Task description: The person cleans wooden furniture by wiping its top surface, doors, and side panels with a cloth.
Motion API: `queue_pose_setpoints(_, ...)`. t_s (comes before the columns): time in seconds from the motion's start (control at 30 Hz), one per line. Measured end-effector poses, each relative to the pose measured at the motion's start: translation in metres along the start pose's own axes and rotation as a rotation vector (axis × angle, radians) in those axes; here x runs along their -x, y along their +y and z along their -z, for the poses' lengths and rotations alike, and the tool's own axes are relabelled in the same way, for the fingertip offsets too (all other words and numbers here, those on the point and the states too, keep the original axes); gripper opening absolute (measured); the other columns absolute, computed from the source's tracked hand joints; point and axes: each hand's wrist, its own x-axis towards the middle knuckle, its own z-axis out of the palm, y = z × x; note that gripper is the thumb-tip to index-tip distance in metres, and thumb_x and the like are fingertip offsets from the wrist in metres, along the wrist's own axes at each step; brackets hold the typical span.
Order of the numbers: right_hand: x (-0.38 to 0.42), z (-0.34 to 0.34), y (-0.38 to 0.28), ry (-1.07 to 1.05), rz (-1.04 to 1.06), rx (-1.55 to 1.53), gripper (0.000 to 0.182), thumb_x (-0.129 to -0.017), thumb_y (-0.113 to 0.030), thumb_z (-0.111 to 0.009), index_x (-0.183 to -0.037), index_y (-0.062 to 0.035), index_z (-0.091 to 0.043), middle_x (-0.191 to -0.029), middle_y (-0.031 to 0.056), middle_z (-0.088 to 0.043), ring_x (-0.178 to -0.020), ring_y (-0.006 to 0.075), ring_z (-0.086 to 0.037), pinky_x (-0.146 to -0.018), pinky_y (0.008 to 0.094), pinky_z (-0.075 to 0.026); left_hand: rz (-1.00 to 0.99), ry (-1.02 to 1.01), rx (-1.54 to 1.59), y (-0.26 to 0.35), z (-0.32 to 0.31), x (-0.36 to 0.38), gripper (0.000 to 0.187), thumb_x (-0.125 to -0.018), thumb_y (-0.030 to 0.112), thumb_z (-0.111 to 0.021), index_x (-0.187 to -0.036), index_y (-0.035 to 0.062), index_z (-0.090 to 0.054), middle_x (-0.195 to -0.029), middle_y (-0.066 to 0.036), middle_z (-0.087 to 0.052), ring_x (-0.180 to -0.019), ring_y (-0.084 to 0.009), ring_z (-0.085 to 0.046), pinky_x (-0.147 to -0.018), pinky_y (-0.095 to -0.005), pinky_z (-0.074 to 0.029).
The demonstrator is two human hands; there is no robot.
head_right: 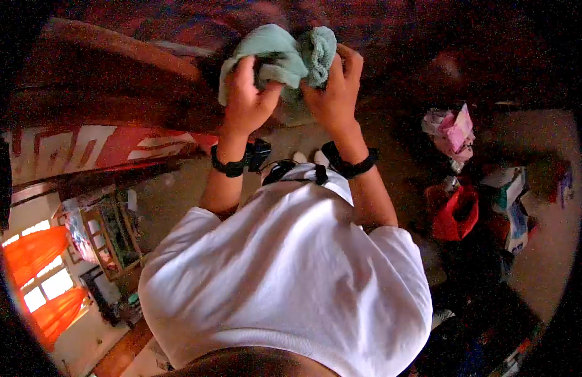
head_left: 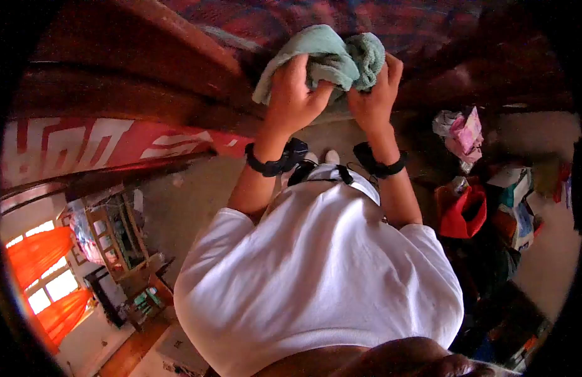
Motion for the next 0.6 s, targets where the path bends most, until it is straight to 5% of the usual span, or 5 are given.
queue_pose_setpoints(0.07, 0.017, -0.006, 0.017, -0.014, -0.112, -0.019, 0.064, -0.062, -0.003, -0.072, -0.122, -0.0032, -0.051, -0.116, 0.0201, -0.047, -0.107, 0.0413, -0.047, -0.088, 0.0451, -0.044, -0.047, -0.017, -0.070, -0.010, -0.020, 0.002, 0.037, -0.080, 0.024, -0.068, -0.107, 0.0017, -0.058, -0.090, -0.020, -0.065, -0.083, -0.0430, -0.061, -0.069, -0.0452, -0.050)
queue_pose_setpoints(0.37, 0.089, -0.011, 0.075, -0.357, -0.641, 0.042, 0.067, -0.068, 0.001, -0.067, -0.130, -0.0041, -0.041, -0.118, 0.0253, -0.056, -0.102, 0.0461, -0.057, -0.079, 0.0452, -0.051, 0.202, -0.298, -0.124, -0.098, -0.076, 0.069, 0.050, -0.081, 0.026, -0.066, -0.122, 0.0002, -0.052, -0.115, -0.023, -0.058, -0.107, -0.0407, -0.054, -0.092, -0.0449, -0.043)
queue_pose_setpoints(0.43, 0.069, -0.002, 0.053, -0.344, -0.596, 0.039, 0.066, -0.073, 0.000, -0.066, -0.131, -0.0014, -0.035, -0.118, 0.0242, -0.057, -0.104, 0.0412, -0.061, -0.084, 0.0416, -0.051, 0.376, -0.365, -0.103, -0.077, -0.061, 0.066, 0.054, -0.081, 0.022, -0.065, -0.127, -0.0004, -0.048, -0.122, -0.025, -0.055, -0.116, -0.0423, -0.049, -0.099, -0.0453, -0.039)
queue_pose_setpoints(0.53, 0.036, -0.003, 0.015, -0.031, -0.292, -0.244, 0.069, -0.074, 0.000, -0.066, -0.129, 0.0032, -0.026, -0.114, 0.0211, -0.057, -0.102, 0.0282, -0.060, -0.088, 0.0377, -0.047, 0.156, -0.052, 0.049, -0.038, -0.017, 0.038, 0.058, -0.078, 0.016, -0.062, -0.129, -0.0024, -0.042, -0.121, -0.026, -0.053, -0.115, -0.0424, -0.049, -0.098, -0.0444, -0.039)
queue_pose_setpoints(0.6, 0.008, -0.001, -0.012, -0.119, -0.168, -0.364, 0.068, -0.072, -0.010, -0.070, -0.128, 0.0033, -0.035, -0.116, 0.0208, -0.054, -0.108, 0.0362, -0.056, -0.093, 0.0427, -0.044, 0.152, 0.061, 0.300, -0.011, 0.008, 0.014, 0.060, -0.079, 0.016, -0.061, -0.130, -0.0036, -0.037, -0.119, -0.022, -0.052, -0.113, -0.0349, -0.051, -0.099, -0.0404, -0.038)
